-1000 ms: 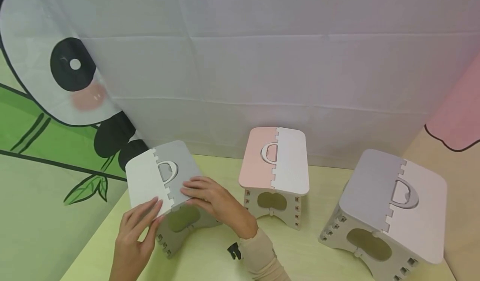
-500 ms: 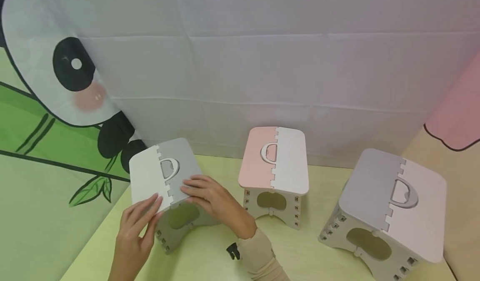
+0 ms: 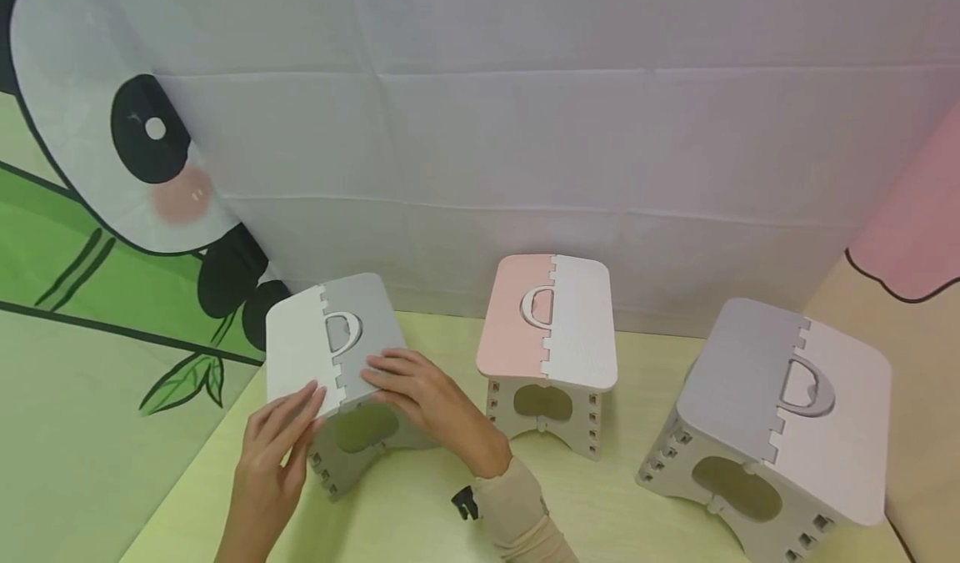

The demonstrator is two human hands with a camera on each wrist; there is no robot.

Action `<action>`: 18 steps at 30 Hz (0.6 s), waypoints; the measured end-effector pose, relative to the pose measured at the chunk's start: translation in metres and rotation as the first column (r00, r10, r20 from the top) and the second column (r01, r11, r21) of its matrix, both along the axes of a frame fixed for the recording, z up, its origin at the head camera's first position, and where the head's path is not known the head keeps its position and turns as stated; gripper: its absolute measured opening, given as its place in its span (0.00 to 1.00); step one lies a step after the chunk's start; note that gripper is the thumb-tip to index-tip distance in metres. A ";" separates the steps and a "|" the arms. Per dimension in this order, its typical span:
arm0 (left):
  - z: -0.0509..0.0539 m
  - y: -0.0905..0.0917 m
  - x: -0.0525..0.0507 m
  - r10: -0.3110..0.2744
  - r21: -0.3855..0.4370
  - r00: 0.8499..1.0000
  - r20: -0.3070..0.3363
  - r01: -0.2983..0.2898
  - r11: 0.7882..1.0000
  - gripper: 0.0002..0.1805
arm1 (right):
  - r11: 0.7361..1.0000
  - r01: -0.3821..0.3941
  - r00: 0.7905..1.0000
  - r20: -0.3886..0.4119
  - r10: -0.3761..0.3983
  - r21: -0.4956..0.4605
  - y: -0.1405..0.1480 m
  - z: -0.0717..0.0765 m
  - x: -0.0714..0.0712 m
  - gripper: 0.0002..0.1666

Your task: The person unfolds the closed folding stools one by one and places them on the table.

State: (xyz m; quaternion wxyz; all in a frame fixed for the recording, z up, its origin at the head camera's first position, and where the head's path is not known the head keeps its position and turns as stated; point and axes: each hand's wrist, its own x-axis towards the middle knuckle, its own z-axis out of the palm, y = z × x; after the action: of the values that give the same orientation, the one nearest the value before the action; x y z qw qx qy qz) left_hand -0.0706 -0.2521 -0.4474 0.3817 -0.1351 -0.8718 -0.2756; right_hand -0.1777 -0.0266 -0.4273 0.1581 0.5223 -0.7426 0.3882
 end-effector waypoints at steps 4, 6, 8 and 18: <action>-0.001 0.000 -0.002 -0.002 -0.002 1.000 -0.015 0.002 1.000 0.28 | 1.000 0.010 0.999 -0.035 -0.010 0.000 0.000 0.000 -0.001 0.23; -0.001 0.000 -0.003 -0.003 -0.002 1.000 -0.019 0.003 1.000 0.28 | 1.000 0.011 0.999 -0.031 -0.012 -0.002 -0.001 0.000 -0.001 0.23; 0.000 0.000 -0.005 -0.004 -0.002 1.000 -0.020 0.004 1.000 0.29 | 1.000 0.013 1.000 -0.014 -0.013 -0.001 -0.001 0.000 -0.001 0.23; 0.001 -0.001 -0.010 -0.001 -0.005 1.000 -0.004 0.001 1.000 0.34 | 1.000 0.030 1.000 -0.002 -0.030 -0.002 -0.001 -0.003 -0.003 0.24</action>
State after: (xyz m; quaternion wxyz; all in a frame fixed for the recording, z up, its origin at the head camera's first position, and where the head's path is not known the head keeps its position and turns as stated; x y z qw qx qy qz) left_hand -0.0804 -0.2533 -0.4467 0.3829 -0.1367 -0.8717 -0.2734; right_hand -0.1809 -0.0279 -0.4298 0.1650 0.5114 -0.7497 0.3861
